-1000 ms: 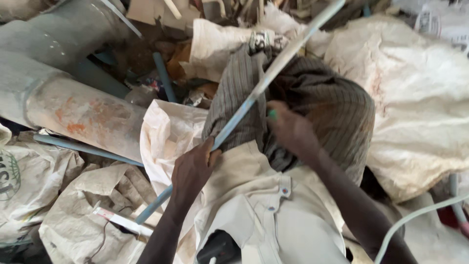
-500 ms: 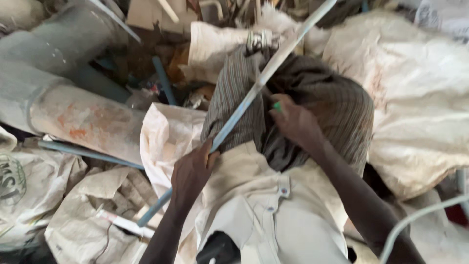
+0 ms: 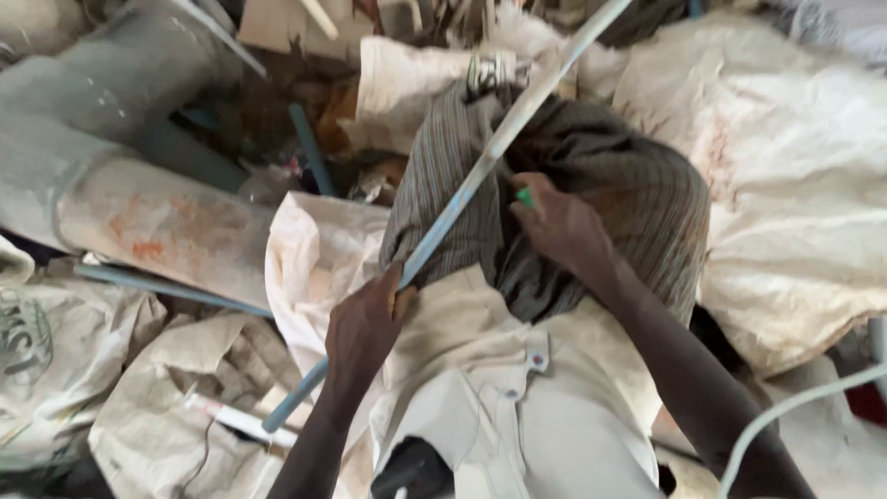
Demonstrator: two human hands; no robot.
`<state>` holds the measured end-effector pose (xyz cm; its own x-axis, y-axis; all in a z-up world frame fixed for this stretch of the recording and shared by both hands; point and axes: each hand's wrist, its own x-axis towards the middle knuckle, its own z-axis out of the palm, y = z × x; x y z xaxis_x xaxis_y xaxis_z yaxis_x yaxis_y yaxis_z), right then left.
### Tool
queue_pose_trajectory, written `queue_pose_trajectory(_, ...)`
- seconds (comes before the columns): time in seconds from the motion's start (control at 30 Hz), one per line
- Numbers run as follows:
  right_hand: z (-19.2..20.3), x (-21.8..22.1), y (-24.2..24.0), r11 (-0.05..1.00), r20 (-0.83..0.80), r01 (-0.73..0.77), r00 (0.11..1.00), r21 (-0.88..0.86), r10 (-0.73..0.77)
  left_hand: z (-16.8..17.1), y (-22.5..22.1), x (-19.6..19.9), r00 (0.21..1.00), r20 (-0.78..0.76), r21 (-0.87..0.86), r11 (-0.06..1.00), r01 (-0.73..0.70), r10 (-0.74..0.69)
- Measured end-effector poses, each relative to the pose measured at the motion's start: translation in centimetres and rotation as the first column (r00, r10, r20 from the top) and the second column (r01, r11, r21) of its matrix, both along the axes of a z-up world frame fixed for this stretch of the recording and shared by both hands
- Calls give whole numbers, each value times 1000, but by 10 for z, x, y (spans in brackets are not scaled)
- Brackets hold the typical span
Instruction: The person sits among debris and scrapes a long metal rod with a machete, repeatedly rubbing the blade along the rod's surface. The person repositions the rod and continues scraping different sections.
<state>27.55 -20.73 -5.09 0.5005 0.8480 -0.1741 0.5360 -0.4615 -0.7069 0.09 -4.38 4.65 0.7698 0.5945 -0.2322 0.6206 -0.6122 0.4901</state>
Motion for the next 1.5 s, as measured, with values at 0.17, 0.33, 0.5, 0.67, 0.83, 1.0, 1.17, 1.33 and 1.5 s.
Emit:
queue_pose_trajectory(0.17, 33, 1, 9, 947, 210, -161, 952, -278, 224, -1, 10, 12, 1000, 23, -23, 1000, -4, 5)
queue_pose_trajectory(0.33, 32, 67, 4, 992, 122, 110, 987, -58, -103, 9, 3, 5, 999, -30, -137, 990, -44, 40)
queue_pose_trajectory(0.5, 38, 73, -9, 985, 103, 146, 983, 92, -155, 9, -2, 1, 999, 33, -130, 991, -36, 41)
queue_pose_trajectory(0.67, 33, 73, 0, 984, 185, 106, 974, 146, -133, 12, 0, -7, 997, -76, -108, 994, -10, 2)
queue_pose_trajectory(0.83, 11, 80, 12, 971, 119, 235, 964, 44, -239, 13, -4, -2, 1000, 22, -124, 992, 0, 3)
queue_pose_trajectory(1.0, 12, 1, 11, 982, 647, 101, 762, -160, 27, 9, -5, -3, 993, -114, -209, 977, -40, 17)
queue_pose_trajectory(1.17, 5, 10, 23, 964, 294, 81, 943, 255, -157, 3, -4, 0, 1000, 13, -103, 995, 5, -3)
queue_pose_trajectory(1.33, 0, 52, 28, 969, 197, 242, 953, -43, -229, 4, -4, 4, 998, -58, -93, 996, 7, -13)
queue_pose_trajectory(1.5, 15, 6, 24, 977, 230, 23, 970, 214, -73, 1, -6, -6, 996, -81, -143, 989, -33, 22)
